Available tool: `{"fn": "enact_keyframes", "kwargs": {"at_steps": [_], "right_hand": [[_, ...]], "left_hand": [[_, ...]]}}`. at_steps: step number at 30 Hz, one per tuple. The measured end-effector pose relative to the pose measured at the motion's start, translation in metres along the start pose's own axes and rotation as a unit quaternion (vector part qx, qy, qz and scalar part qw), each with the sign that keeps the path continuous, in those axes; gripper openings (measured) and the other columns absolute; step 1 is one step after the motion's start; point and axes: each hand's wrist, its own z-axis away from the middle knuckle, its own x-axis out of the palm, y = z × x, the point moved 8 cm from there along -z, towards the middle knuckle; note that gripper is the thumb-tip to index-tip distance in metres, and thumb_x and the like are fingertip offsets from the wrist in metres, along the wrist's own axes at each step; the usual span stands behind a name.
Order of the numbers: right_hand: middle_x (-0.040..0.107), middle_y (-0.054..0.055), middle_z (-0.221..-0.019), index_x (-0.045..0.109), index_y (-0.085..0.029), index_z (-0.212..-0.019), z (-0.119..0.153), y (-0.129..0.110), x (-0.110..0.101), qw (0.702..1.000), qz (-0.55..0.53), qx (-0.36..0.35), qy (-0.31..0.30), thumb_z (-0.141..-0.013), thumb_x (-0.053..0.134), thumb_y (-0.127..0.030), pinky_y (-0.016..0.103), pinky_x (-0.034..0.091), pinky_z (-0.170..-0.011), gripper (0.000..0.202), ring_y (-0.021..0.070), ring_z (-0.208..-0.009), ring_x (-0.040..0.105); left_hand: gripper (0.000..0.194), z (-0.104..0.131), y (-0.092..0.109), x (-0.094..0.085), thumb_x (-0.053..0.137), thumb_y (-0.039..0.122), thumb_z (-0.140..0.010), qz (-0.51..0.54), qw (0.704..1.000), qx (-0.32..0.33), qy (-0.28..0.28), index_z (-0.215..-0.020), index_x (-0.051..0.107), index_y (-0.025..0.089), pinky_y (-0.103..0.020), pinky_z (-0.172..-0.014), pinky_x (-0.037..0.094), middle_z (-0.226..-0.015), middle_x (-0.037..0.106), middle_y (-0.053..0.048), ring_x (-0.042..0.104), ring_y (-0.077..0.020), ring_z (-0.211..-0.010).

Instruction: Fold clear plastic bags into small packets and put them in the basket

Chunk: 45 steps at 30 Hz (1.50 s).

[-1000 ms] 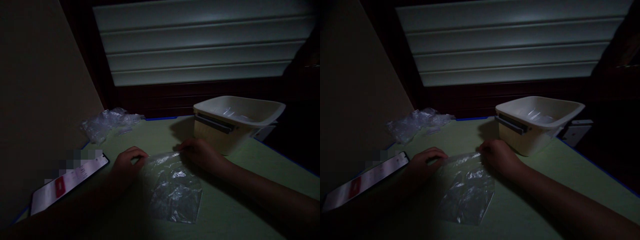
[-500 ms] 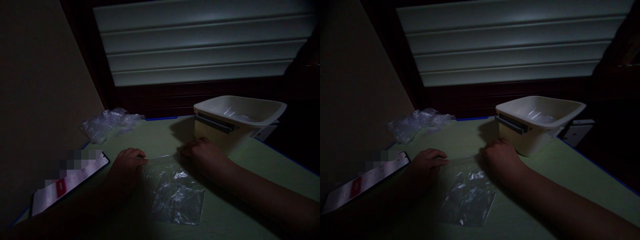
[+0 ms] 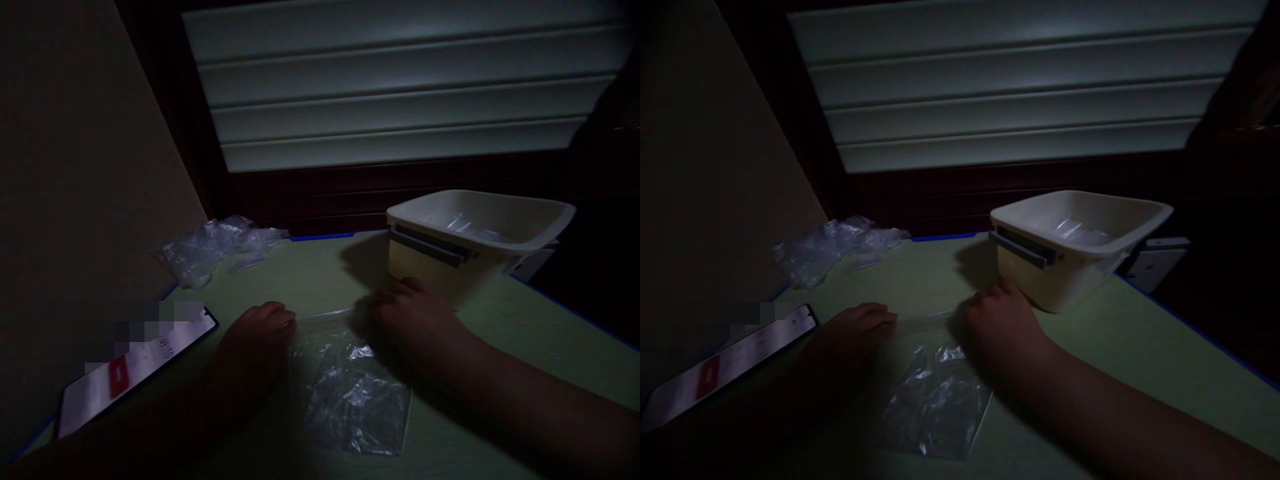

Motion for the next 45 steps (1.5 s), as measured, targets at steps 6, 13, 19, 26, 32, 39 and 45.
{"fn": "enact_keyframes", "kwargs": {"at_steps": [6,13,19,26,32,39,45], "right_hand": [[0.068,0.012,-0.089,0.069,-0.012,-0.085,0.001,0.0,0.0,1.0,0.007,0.011,-0.013,-0.079,0.047,-0.005,0.037,0.038,-0.077,0.023,0.0256,-0.085,0.06],[0.068,0.014,-0.085,0.069,-0.013,-0.081,0.001,-0.001,0.0,1.0,0.018,0.007,0.008,-0.078,0.047,-0.003,0.038,0.038,-0.075,0.025,0.026,-0.082,0.061],[0.068,0.015,-0.087,0.07,-0.012,-0.083,0.003,-0.002,-0.001,1.0,0.009,0.006,-0.001,-0.078,0.047,-0.002,0.04,0.038,-0.076,0.026,0.028,-0.082,0.061],[0.068,0.016,-0.084,0.07,-0.013,-0.08,0.003,-0.002,-0.001,1.0,0.017,0.006,0.018,-0.077,0.048,-0.002,0.04,0.038,-0.074,0.024,0.0277,-0.079,0.062],[0.068,0.014,-0.084,0.069,-0.014,-0.079,0.002,-0.001,0.001,1.0,0.014,0.006,0.012,-0.077,0.047,-0.004,0.039,0.039,-0.073,0.024,0.0269,-0.079,0.061],[0.064,0.014,-0.103,0.066,-0.012,-0.094,0.006,-0.014,-0.019,0.987,-0.063,-0.057,0.136,-0.077,0.051,-0.007,0.037,0.04,-0.078,0.023,0.0263,-0.09,0.059],[0.063,0.009,-0.106,0.059,-0.014,-0.108,0.015,-0.037,-0.026,0.934,-0.265,-0.175,0.162,-0.085,0.043,-0.018,0.029,0.04,-0.085,0.029,0.0177,-0.094,0.058]], "left_hand": [[0.035,0.001,0.001,0.005,0.045,-0.002,-0.076,-0.041,0.999,0.003,-0.005,-0.104,0.062,0.011,-0.041,-0.088,0.045,-0.11,0.062,-0.011,0.054,-0.0258,-0.104],[0.033,0.001,0.007,0.001,0.042,-0.002,-0.079,-0.028,0.999,0.037,0.021,-0.103,0.061,0.009,-0.04,-0.087,0.048,-0.11,0.062,-0.012,0.054,-0.0256,-0.105],[0.027,0.0,0.008,0.007,0.044,0.002,-0.08,-0.023,0.997,0.069,0.011,-0.101,0.061,0.008,-0.038,-0.084,0.05,-0.105,0.063,-0.014,0.059,-0.0248,-0.096],[0.026,0.0,0.013,0.006,0.047,0.001,-0.079,-0.024,0.997,0.069,-0.004,-0.098,0.061,0.01,-0.037,-0.086,0.048,-0.105,0.063,-0.011,0.058,-0.0239,-0.097],[0.03,0.0,0.013,0.006,0.048,0.001,-0.078,-0.029,0.996,0.084,0.021,-0.105,0.058,0.012,-0.038,-0.081,0.049,-0.105,0.062,-0.011,0.058,-0.0241,-0.096],[0.026,0.003,0.015,0.004,0.047,0.002,-0.081,-0.036,0.991,0.104,0.07,-0.103,0.058,0.01,-0.04,-0.083,0.049,-0.108,0.061,-0.013,0.056,-0.0252,-0.099],[0.028,0.002,0.012,0.009,0.044,0.002,-0.083,0.039,0.993,0.099,0.059,-0.106,0.056,0.011,-0.036,-0.087,0.047,-0.107,0.062,-0.009,0.056,-0.0207,-0.097]]}}
